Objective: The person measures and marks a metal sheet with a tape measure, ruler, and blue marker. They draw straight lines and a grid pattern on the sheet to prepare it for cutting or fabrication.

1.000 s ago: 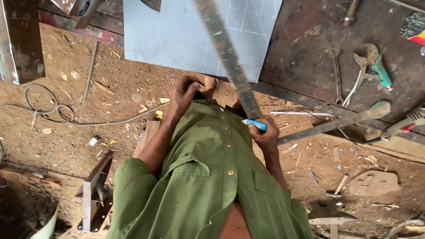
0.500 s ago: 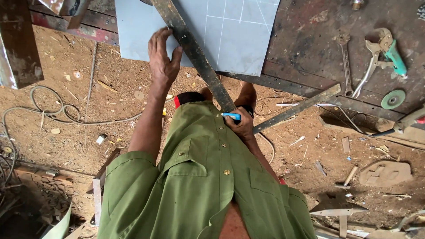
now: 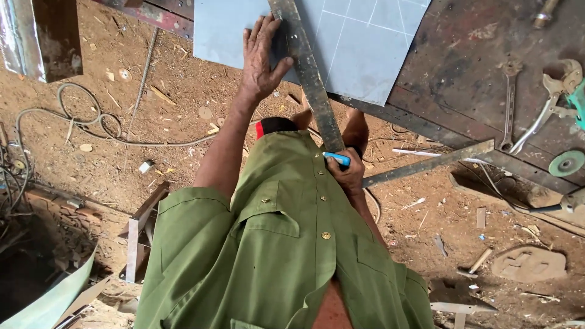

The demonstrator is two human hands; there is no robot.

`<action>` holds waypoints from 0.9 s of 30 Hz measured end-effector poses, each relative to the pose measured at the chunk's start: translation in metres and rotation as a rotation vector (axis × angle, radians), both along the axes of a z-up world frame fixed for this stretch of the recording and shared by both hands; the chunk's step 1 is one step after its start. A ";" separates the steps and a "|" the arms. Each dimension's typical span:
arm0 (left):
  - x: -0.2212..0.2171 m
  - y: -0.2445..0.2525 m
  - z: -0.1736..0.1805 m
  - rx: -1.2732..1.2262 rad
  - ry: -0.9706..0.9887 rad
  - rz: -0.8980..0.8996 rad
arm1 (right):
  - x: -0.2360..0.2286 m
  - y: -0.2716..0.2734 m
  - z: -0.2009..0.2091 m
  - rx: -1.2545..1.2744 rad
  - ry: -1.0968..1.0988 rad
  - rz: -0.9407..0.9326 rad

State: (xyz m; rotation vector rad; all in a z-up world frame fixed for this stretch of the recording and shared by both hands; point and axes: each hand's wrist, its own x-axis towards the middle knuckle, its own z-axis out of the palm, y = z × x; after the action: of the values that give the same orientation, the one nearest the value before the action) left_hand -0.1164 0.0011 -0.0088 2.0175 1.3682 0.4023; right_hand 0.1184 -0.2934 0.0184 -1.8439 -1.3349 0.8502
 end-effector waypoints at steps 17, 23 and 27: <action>0.045 0.033 0.024 -0.044 0.301 -0.132 | -0.008 0.032 -0.007 0.009 0.176 -0.099; 0.043 0.027 0.006 0.014 0.136 -0.098 | -0.001 0.047 0.006 0.001 0.210 -0.055; 0.041 0.027 0.005 0.038 0.131 -0.105 | 0.000 0.041 -0.011 0.057 0.123 -0.030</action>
State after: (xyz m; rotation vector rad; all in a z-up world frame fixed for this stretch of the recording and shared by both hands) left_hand -0.0753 0.0280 -0.0041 2.1688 1.3336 0.2544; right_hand 0.1179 -0.2521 0.0079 -1.7348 -1.2393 0.8865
